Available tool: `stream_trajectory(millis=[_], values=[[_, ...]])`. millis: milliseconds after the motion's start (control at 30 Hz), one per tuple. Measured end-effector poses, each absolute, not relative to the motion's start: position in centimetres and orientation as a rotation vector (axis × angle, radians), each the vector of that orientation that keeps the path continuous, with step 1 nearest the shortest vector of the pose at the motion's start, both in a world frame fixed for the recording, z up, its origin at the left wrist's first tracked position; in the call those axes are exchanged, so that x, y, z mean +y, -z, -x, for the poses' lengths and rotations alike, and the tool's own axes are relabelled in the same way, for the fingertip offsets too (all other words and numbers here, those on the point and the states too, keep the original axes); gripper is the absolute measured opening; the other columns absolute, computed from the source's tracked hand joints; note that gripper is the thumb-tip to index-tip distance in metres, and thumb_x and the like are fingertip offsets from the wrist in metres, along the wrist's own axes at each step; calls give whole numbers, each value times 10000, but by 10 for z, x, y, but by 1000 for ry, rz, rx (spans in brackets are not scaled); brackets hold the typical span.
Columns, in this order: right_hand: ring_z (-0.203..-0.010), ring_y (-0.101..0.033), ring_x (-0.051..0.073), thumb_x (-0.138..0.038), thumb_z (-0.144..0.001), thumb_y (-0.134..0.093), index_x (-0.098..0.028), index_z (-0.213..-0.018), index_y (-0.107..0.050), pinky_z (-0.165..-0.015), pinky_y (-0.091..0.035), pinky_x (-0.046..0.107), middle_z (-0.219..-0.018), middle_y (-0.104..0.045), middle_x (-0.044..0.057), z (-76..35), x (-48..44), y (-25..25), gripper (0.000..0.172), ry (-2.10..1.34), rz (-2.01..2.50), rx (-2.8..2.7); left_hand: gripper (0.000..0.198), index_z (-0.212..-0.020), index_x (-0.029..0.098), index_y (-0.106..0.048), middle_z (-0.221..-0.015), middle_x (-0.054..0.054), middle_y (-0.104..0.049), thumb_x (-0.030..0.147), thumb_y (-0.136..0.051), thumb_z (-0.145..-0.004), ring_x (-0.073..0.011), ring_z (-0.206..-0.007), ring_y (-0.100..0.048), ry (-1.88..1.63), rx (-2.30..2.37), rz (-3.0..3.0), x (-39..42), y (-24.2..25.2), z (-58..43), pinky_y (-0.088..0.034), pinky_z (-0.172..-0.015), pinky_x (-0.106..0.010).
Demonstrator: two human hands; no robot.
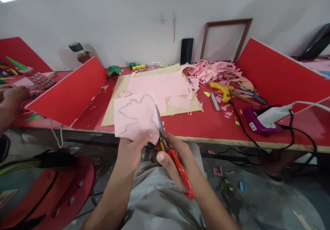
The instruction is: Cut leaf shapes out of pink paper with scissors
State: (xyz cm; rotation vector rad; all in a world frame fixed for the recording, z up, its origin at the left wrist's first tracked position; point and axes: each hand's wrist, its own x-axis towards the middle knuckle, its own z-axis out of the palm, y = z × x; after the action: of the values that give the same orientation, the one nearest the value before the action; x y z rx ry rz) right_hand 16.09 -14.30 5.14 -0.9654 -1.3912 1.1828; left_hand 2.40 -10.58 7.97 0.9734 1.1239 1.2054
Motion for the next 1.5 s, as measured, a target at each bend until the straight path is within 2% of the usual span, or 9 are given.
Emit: stream_trajectory(millis=[133, 267, 467, 667, 833, 1033, 1300, 1500], values=[[-718, -569, 178, -619, -929, -572, -205, -1204, -669, -654, -449, 289, -843, -624, 41, -166, -142, -54, 506, -1168, 997, -1435, 69, -673, 182, -662, -720, -24, -700, 184, -728, -696, -161, -661, -656, -1225, 1138, -983, -106, -81, -22, -537, -654, -286], [-701, -518, 173, -634, -908, -591, -195, -1144, -685, -605, -416, 274, -772, -534, 23, -171, -139, -50, 507, -1214, 1010, -1469, 59, -723, 176, -673, -753, -30, -704, 213, -717, -713, -174, -701, -655, -1189, 1151, -997, -105, -74, -19, -516, -648, -293], [-649, -462, 152, -587, -920, -605, -212, -1165, -692, -557, -384, 257, -768, -531, 19, -172, -139, -50, 456, -1232, 937, -1470, 87, -741, 177, -684, -825, -49, -730, 235, -741, -710, -203, -823, -683, -1184, 1144, -1017, -104, -73, -16, -548, -796, -331], [-542, -417, 127, -580, -898, -646, -196, -1139, -732, -503, -410, 247, -672, -483, -1, -176, -141, -53, 462, -1296, 988, -1450, 101, -778, 183, -717, -856, -57, -745, 245, -768, -718, -208, -837, -693, -1185, 1165, -1036, -104, -70, -12, -561, -802, -336], [-505, -396, 127, -581, -880, -671, -183, -1134, -743, -487, -376, 262, -582, -453, -27, -180, -141, -49, 478, -1318, 981, -1434, 132, -777, 192, -740, -850, -59, -757, 280, -810, -710, -216, -820, -699, -1209, 1149, -1028, -103, -62, -10, -579, -763, -335], [-485, -378, 104, -503, -854, -748, -181, -1139, -742, -461, -360, 234, -590, -445, -40, -185, -141, -48, 430, -1378, 943, -1420, 172, -799, 187, -764, -884, -86, -772, 265, -822, -657, -249, -901, -703, -1172, 1107, -938, -103, -68, -11, -575, -802, -353], [-456, -417, 89, -521, -870, -729, -166, -1074, -759, -468, -396, 225, -542, -443, -49, -183, -146, -51, 410, -1354, 979, -1371, 176, -770, 163, -722, -841, -65, -748, 268, -811, -660, -204, -801, -668, -1167, 1089, -938, -102, -65, -9, -550, -748, -326], [-432, -360, 80, -500, -860, -747, -151, -1060, -753, -410, -277, 218, -536, -426, -55, -186, -145, -51, 403, -1363, 1004, -1418, 222, -813, 150, -707, -837, -57, -735, 279, -812, -666, -193, -790, -665, -1156, 1076, -926, -102, -65, -7, -524, -744, -311]])
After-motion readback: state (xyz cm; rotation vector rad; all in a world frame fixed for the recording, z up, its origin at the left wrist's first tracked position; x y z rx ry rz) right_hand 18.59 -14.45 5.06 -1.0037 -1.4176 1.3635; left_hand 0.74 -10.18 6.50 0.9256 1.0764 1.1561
